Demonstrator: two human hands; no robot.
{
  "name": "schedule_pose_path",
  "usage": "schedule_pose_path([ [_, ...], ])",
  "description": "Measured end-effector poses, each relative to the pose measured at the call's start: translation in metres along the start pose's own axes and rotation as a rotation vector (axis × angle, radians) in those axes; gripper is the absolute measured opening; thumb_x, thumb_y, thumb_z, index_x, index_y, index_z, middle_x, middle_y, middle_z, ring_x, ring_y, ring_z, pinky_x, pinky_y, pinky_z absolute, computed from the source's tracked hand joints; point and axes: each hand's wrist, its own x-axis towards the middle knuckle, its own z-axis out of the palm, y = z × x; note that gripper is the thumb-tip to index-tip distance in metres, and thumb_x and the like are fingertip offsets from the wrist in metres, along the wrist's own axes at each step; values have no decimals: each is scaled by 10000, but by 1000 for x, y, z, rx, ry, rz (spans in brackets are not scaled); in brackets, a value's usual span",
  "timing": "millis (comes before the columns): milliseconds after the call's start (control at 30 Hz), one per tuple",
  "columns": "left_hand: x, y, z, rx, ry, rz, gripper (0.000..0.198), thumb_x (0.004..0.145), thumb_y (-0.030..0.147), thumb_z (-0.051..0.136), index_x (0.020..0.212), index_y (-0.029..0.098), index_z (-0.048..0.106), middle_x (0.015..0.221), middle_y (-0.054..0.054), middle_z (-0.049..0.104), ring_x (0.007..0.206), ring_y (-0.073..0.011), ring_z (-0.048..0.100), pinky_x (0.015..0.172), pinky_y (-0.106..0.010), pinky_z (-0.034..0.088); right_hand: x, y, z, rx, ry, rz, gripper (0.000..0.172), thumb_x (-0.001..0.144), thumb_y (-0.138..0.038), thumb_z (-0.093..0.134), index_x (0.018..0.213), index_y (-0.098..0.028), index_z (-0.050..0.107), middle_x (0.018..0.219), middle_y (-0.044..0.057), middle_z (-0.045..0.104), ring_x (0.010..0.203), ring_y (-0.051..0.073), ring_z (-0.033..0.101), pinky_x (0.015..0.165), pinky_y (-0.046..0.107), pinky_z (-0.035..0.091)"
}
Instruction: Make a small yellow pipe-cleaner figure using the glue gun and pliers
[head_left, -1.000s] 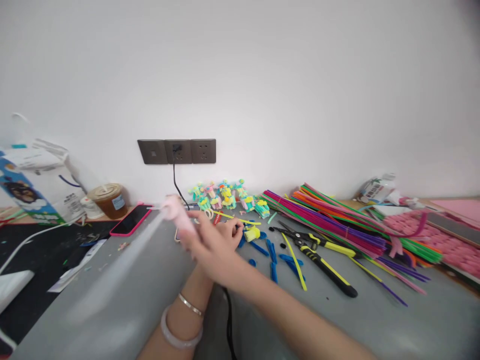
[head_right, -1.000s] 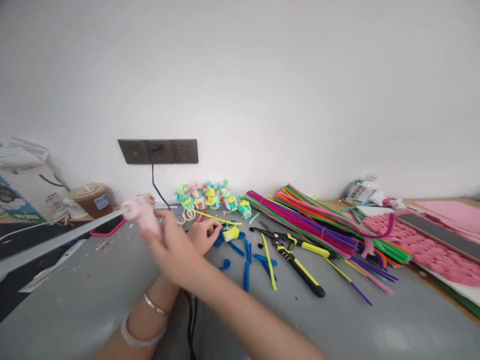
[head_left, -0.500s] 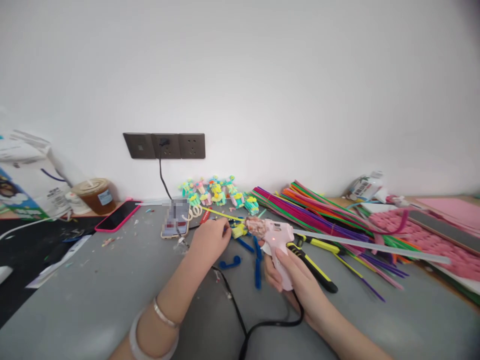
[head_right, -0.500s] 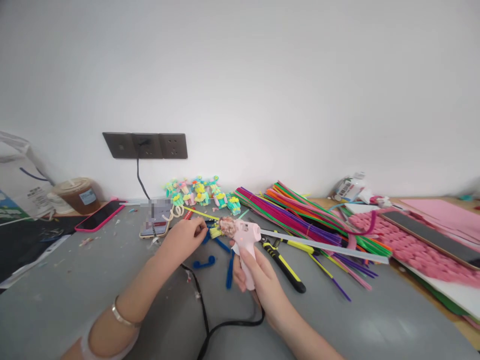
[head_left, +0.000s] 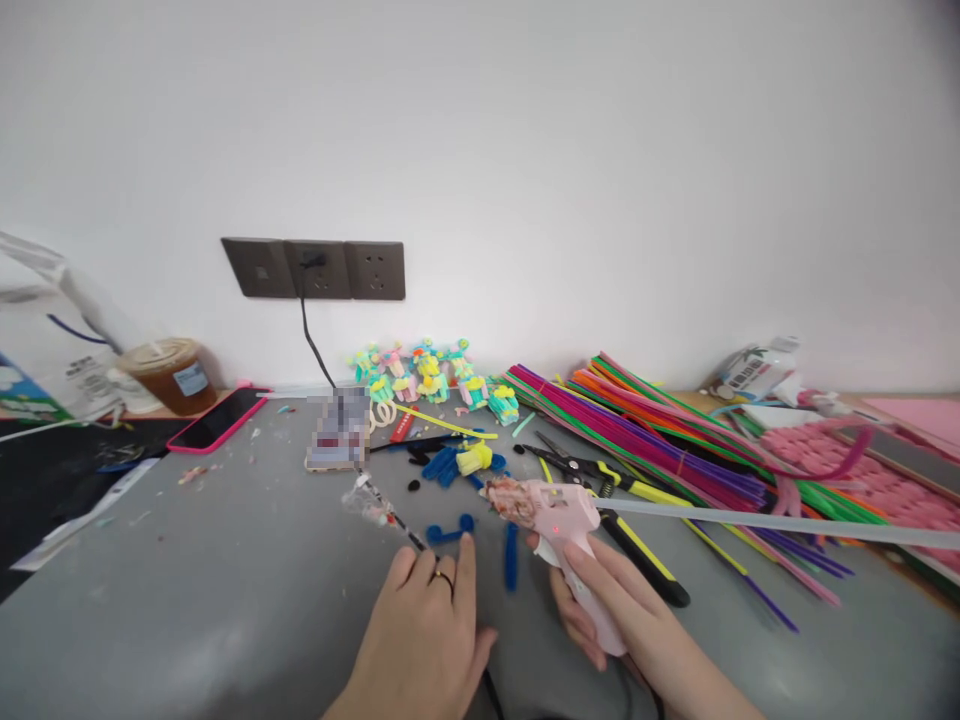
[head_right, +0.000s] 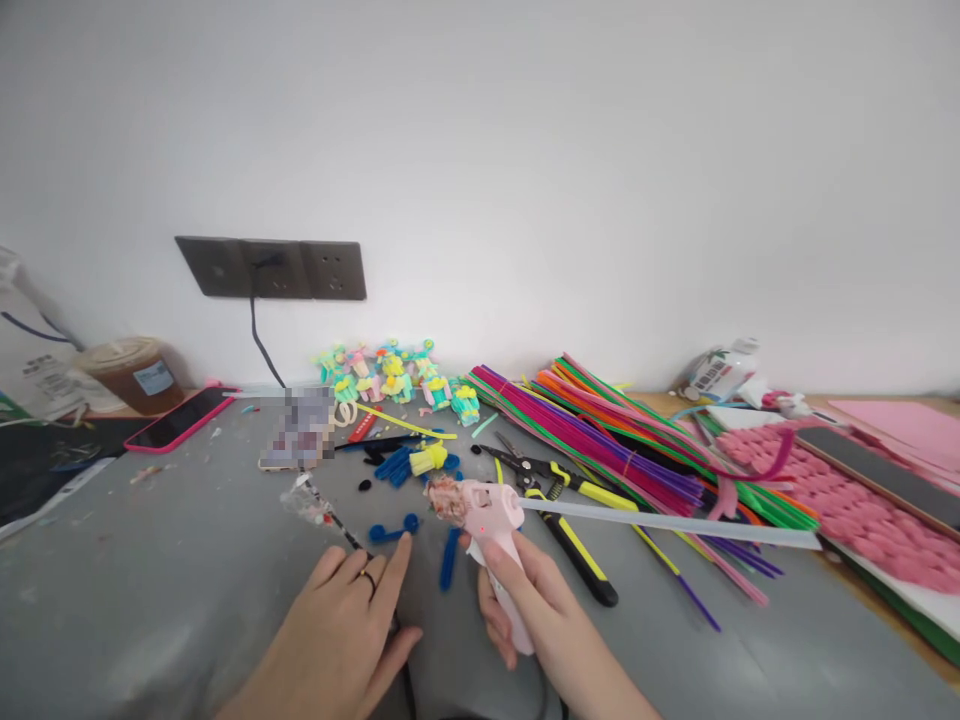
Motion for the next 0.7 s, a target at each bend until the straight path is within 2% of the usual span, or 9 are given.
schedule_pose_path([
  [133,-9,-9,2,-4,51,16,474,838,352,587,1224,83,647,755,-91,713,680,-242,620,701,-381,449,-2,0,-1,-17,-6,19,502,887,-648,499,1002,-160,511,496,-82,439,344,73,389,378,217,244],
  [267,-12,-22,-9,-45,101,72,222,843,331,588,841,170,741,725,-79,682,664,-235,595,673,-384,413,0,3,1,4,-21,4,489,888,-642,500,1002,-166,518,509,-70,455,352,83,399,388,229,287],
  [333,-10,-29,-14,-86,89,118,243,866,246,559,669,202,695,690,-59,647,678,-226,586,671,-376,401,0,5,2,12,6,-11,479,884,-640,506,977,-171,523,509,-64,459,352,87,398,388,231,288],
  [400,-5,-36,-16,-145,58,99,298,874,186,538,595,205,639,667,-46,616,669,-216,576,651,-361,389,-1,7,3,34,39,-24,464,887,-633,505,961,-175,520,509,-63,457,350,84,386,384,227,274],
  [467,4,-41,-18,-201,-36,74,266,879,150,525,639,202,627,676,-39,611,696,-224,592,660,-359,398,-2,8,3,60,62,-37,444,901,-613,497,969,-175,513,514,-65,455,354,80,378,387,223,272],
  [500,9,-44,-19,-242,-100,20,206,875,130,524,719,198,640,728,-40,632,700,-219,600,647,-347,397,-3,8,3,70,63,-41,437,907,-604,495,982,-174,511,517,-65,456,356,80,378,390,222,277],
  [600,25,-53,-18,-386,-309,-261,108,878,137,530,894,190,623,810,-28,648,700,-198,619,612,-311,387,-4,9,2,77,52,-38,433,909,-591,502,1006,-169,511,521,-62,461,362,82,383,392,221,279],
  [667,33,-59,-15,-451,-377,-341,91,869,166,560,935,197,615,870,-33,655,777,-207,634,661,-308,403,-3,10,1,75,55,-32,440,901,-596,511,1002,-169,515,514,-63,459,361,84,379,387,220,275],
  [700,36,-62,-12,-472,-386,-334,80,856,163,572,913,199,615,898,-38,655,813,-212,632,690,-310,409,-2,10,1,74,61,-30,444,897,-601,513,997,-168,517,511,-62,457,361,85,378,387,221,276],
])
